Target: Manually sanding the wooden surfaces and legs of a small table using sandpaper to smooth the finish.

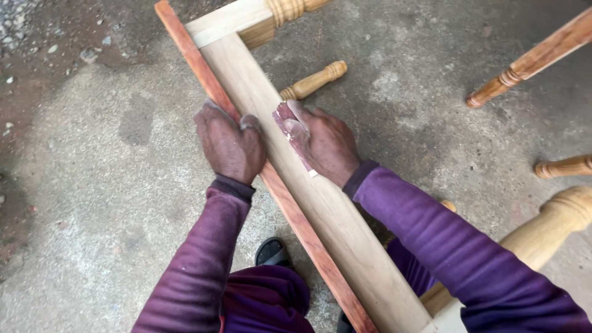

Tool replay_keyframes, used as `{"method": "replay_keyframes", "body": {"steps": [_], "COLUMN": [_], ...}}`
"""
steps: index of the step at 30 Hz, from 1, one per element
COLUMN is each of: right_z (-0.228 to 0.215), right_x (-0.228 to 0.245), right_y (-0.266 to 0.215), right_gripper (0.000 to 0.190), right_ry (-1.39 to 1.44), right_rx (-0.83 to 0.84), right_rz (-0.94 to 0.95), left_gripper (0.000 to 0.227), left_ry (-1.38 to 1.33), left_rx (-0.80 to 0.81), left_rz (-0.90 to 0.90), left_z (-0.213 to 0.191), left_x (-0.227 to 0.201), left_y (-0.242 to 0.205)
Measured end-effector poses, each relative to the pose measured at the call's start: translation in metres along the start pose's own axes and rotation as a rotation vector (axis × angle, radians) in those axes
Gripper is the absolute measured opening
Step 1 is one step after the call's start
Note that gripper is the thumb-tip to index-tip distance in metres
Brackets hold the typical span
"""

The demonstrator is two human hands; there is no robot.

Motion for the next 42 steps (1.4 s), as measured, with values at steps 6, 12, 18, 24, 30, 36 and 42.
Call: {"method": "replay_keyframes", "body": {"steps": [6,12,18,24,30,36,42], "right_z": [-0.062,-0.07,-0.004,-0.066,-0.09,-0.039,-0.048], "right_x": [-0.005,-0.006,-0.024,-0.004,-0.015,-0.013,-0.068], "right_y": [-0.132,-0.158,-0.029,-0.13,-0.211,-0.099,-0.197], "right_gripper": [0.053,0.047,0.057,0.059,0.064,0.067,0.061], "right_ry": [0.454,0.321,0.332,0.348,0.255,0.342,0.151], "right_rx": [0.204,0.149,0.081,0.299,0.386,0.31,0.482], "right_rz": [0.385,0.325,0.096,0.417,0.726,0.585,0.703], "left_gripper": [0.043,0.05,0.033,0.048,0.054,0.05,0.031], "left_ry": [0.032,0.063,0.033,0.065,0.051,0.055,0.073], "left_rx": [-0.101,-0.138,-0.003,-0.124,-0.093,-0.083,0.008], "left_rz": [0.116,0.083,-0.065,0.174,0.056,0.009,-0.048], "left_z": [0.01,0.014,0.002,0.013,0.011,0.007,0.002], "left_x": [0.012,0.009,-0.004,0.018,0.007,0.002,-0.002], "left_y": [-0.001,0.002,0.002,0.001,0.0,0.001,0.002]}}
Point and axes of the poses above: each hand's wrist, its own y-axis towards the middle knuckle, its own z-axis out of the palm, x = y × z, the point moved 3 cm from there along y, towards the middle knuckle, and after that the axes turned 6 degrees about -x, right-handed, at the moved point
